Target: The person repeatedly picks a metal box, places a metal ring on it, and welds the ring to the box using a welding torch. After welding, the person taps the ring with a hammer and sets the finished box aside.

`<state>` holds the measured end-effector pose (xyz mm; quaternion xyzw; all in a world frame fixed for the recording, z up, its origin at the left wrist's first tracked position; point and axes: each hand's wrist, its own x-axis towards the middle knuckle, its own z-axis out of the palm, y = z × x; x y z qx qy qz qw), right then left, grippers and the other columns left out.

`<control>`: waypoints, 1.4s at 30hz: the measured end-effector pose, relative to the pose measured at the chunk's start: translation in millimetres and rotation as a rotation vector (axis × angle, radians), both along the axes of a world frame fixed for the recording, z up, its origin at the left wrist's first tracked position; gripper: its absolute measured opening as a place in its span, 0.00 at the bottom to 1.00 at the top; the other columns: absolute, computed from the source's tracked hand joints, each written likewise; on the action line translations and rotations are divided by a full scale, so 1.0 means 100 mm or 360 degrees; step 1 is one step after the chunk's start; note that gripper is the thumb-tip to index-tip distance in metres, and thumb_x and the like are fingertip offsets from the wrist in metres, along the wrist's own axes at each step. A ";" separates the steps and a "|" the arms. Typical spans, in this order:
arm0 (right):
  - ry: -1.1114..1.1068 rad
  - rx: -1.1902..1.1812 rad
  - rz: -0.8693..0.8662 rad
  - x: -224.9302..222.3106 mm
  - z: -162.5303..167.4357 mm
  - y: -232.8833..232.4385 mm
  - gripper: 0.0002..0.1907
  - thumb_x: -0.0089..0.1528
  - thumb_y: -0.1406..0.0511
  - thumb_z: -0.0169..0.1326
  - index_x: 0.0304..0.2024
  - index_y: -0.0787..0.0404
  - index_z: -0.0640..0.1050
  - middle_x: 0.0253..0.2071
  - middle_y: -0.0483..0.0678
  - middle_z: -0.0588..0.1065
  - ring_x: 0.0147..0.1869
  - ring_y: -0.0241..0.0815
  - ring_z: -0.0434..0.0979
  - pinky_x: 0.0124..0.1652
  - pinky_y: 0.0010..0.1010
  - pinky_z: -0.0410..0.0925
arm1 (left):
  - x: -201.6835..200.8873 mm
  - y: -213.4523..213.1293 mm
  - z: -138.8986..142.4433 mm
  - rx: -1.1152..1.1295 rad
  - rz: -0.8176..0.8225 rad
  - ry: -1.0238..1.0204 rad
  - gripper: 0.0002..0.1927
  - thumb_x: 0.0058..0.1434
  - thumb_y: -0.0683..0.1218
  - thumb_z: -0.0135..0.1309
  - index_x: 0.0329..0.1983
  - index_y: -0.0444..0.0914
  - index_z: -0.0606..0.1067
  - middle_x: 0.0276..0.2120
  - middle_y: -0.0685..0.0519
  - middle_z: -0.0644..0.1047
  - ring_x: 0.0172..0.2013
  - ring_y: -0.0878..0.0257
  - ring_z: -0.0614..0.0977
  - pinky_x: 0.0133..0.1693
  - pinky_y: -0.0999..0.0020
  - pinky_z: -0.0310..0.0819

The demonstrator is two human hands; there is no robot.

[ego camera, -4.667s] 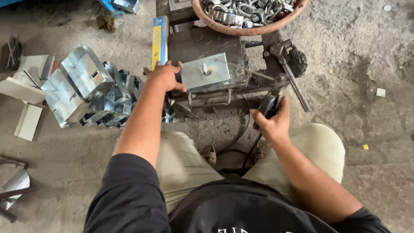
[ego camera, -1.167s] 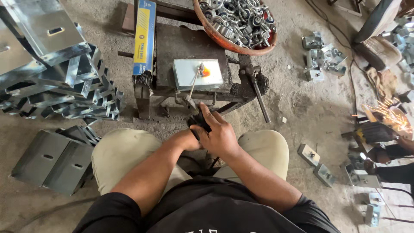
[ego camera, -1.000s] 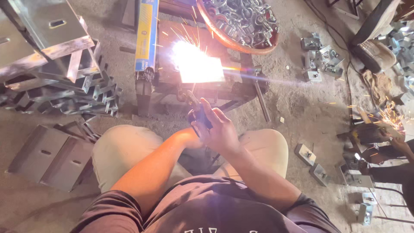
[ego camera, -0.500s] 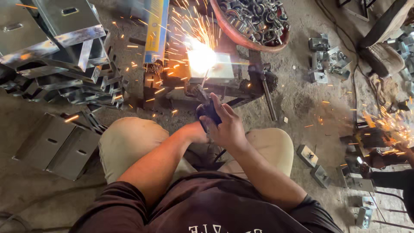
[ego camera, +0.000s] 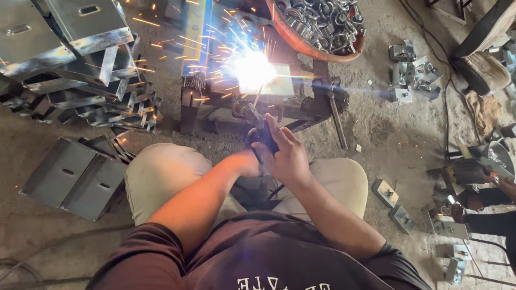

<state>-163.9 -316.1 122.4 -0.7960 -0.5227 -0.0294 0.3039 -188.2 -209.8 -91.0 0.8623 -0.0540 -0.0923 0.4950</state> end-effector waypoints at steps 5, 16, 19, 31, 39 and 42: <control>0.0030 -0.0044 -0.0031 0.01 0.01 0.00 0.40 0.61 0.59 0.66 0.71 0.58 0.65 0.40 0.53 0.78 0.39 0.52 0.81 0.38 0.40 0.73 | 0.03 -0.01 -0.12 0.0216 0.0085 -0.0018 0.18 0.50 0.46 0.61 0.45 0.38 0.79 0.43 0.42 0.82 0.45 0.46 0.83 0.46 0.53 0.77; 0.0067 0.0010 -0.0016 0.01 0.01 0.01 0.38 0.60 0.61 0.66 0.70 0.59 0.67 0.39 0.53 0.78 0.39 0.50 0.81 0.40 0.38 0.73 | -0.03 0.03 0.04 0.0265 -0.0014 -0.0046 0.21 0.52 0.52 0.64 0.49 0.41 0.80 0.44 0.43 0.82 0.46 0.45 0.82 0.48 0.51 0.75; 0.0049 0.0018 0.0001 0.02 0.01 0.00 0.38 0.61 0.60 0.66 0.71 0.59 0.66 0.40 0.53 0.78 0.40 0.50 0.81 0.40 0.38 0.73 | -0.04 0.02 0.01 0.0279 -0.0016 0.0011 0.21 0.52 0.53 0.63 0.49 0.41 0.80 0.45 0.44 0.82 0.47 0.46 0.82 0.49 0.52 0.76; 0.0034 0.0006 -0.0017 0.04 0.04 -0.01 0.39 0.60 0.61 0.67 0.71 0.60 0.66 0.39 0.53 0.78 0.38 0.50 0.81 0.40 0.37 0.72 | -0.04 0.03 0.08 0.0181 0.0037 0.0193 0.19 0.56 0.53 0.58 0.48 0.41 0.80 0.46 0.42 0.82 0.47 0.46 0.82 0.49 0.51 0.75; 0.0532 0.0714 -0.0133 0.25 -0.12 -0.14 0.22 0.71 0.62 0.57 0.63 0.63 0.69 0.44 0.49 0.78 0.41 0.43 0.78 0.41 0.35 0.71 | 0.01 0.06 -0.03 0.0457 0.0044 0.0317 0.24 0.54 0.52 0.63 0.52 0.37 0.78 0.48 0.38 0.80 0.50 0.43 0.81 0.50 0.52 0.77; 0.1232 0.1208 -0.0140 0.61 -0.09 -0.39 0.19 0.74 0.59 0.54 0.62 0.60 0.68 0.48 0.49 0.75 0.50 0.40 0.77 0.50 0.35 0.73 | -0.07 0.07 0.15 0.0252 0.0246 0.0159 0.27 0.55 0.54 0.64 0.55 0.38 0.76 0.48 0.40 0.80 0.49 0.42 0.80 0.50 0.51 0.75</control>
